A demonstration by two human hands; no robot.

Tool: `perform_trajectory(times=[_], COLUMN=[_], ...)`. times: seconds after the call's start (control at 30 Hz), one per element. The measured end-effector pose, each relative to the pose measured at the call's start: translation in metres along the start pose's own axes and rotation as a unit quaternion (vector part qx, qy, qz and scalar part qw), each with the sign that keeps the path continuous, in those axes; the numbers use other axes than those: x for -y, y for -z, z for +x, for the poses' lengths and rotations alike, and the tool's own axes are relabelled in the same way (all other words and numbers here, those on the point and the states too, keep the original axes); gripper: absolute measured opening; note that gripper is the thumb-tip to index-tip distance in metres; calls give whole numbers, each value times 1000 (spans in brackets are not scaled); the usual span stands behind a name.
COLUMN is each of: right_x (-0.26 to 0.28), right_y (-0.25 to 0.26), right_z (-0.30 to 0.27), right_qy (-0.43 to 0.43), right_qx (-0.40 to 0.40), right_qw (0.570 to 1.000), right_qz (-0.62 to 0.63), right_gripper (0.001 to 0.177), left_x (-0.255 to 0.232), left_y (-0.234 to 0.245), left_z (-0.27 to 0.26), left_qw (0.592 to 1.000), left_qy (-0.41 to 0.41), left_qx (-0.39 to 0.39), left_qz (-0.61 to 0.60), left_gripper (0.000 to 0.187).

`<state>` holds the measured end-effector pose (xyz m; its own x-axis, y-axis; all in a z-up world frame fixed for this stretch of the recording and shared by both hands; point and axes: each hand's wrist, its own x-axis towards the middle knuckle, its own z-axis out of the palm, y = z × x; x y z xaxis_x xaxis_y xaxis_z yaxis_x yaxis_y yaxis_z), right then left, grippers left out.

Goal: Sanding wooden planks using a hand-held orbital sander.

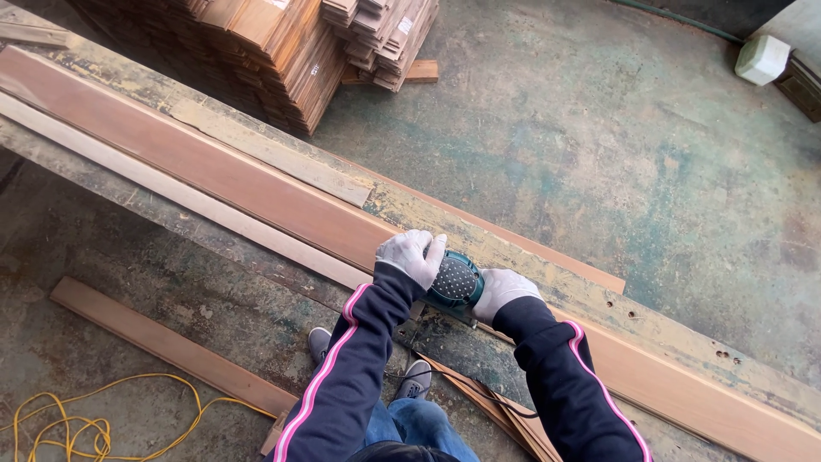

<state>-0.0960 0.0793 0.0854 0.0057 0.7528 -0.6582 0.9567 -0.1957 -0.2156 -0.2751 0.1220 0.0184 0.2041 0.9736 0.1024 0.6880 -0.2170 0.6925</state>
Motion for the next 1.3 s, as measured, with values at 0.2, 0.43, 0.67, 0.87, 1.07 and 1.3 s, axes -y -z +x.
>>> perform_trajectory(times=[0.2, 0.43, 0.67, 0.87, 1.07, 1.3], right_x=[21, 51, 74, 95, 118, 143], right_y=[0, 8, 11, 13, 17, 17], right_z=[14, 25, 36, 44, 51, 60], right_qy=[1, 6, -4, 2, 14, 18], right_qx=[10, 18, 26, 29, 25, 25], right_qw=[1000, 999, 999, 999, 999, 999], right_qz=[-23, -32, -25, -24, -23, -23], right_gripper=[41, 41, 41, 41, 42, 43], left_x=[15, 36, 50, 65, 81, 100], left_y=[21, 37, 56, 71, 88, 107], left_z=[8, 17, 25, 29, 37, 43], left_qw=[1000, 1000, 999, 999, 999, 999], left_qy=[11, 9, 31, 39, 45, 31], left_qx=[3, -11, -6, -8, -13, -30], left_qz=[2, 6, 4, 2, -5, -19], left_gripper=[42, 41, 42, 42, 42, 39])
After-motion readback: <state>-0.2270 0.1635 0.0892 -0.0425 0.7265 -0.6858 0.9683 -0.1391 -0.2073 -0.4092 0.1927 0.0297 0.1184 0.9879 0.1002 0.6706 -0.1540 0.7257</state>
